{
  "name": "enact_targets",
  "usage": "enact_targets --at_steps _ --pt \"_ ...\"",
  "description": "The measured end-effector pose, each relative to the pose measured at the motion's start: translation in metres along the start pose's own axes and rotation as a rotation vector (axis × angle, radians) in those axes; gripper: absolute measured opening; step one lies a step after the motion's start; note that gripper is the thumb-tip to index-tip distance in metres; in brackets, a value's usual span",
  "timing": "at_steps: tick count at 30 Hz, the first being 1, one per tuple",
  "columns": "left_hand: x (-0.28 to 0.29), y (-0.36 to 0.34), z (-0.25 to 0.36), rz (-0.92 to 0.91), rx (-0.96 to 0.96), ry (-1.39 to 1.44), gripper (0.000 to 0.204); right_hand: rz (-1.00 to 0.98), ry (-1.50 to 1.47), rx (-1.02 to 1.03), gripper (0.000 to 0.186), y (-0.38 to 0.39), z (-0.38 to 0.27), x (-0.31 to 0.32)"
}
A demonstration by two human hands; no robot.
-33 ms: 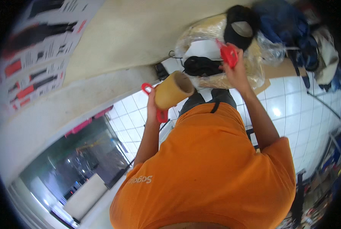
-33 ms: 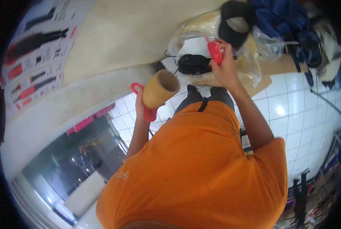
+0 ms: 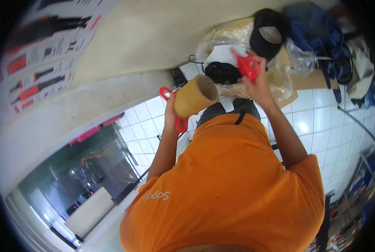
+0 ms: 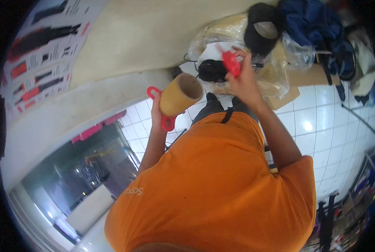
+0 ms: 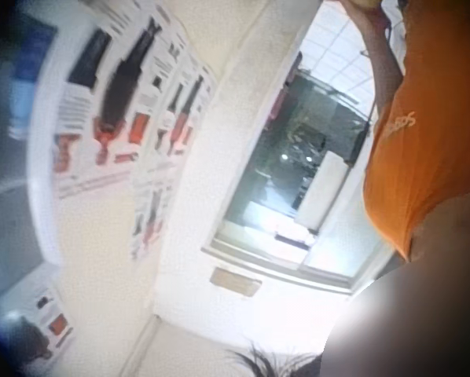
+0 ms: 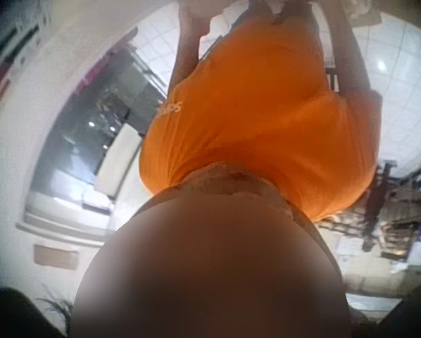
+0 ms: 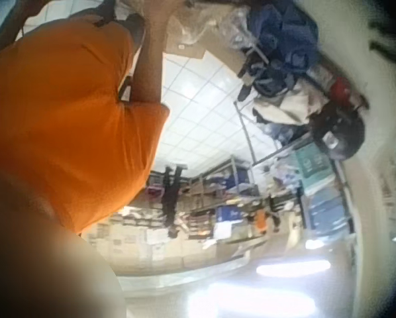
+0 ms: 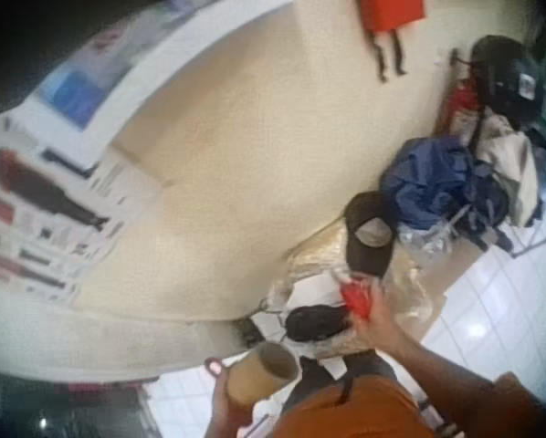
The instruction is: The person removes a used roll of clear plastic wrap from a dispenser, discards the plastic into a yellow bin, and installs a new roll of brown packing tape into the dispenser. The person then walks to a counter and handles a small plastic cup.
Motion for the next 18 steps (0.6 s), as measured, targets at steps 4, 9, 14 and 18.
enact_targets --at_steps 4,9,14,18 --pt "-0.023 0.006 -0.003 0.016 -0.051 0.061 0.053 -0.411 0.039 -0.236 0.073 0.027 -0.06 -0.043" --pt "-0.026 0.026 -0.016 -0.083 -0.11 0.107 0.048 -0.614 0.271 0.09 0.1 0.032 -0.085 -0.051" --pt "-0.029 0.033 -0.02 -0.056 -0.082 0.167 0.05 -0.758 0.518 0.111 0.111 0.031 -0.118 -0.053" --pt "-0.033 0.043 -0.019 -0.068 -0.088 0.178 0.049 -0.741 0.29 0.071 0.125 0.037 -0.103 -0.062"
Point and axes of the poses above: each hand's wrist, its own y-axis away from the middle knuckle, its own x-axis out of the back of the hand, z = x × y, the point moved 1 cm from there along -y, towards the middle knuckle, and after that the axes turned 6 degrees about -y, right-handed, at the moved point
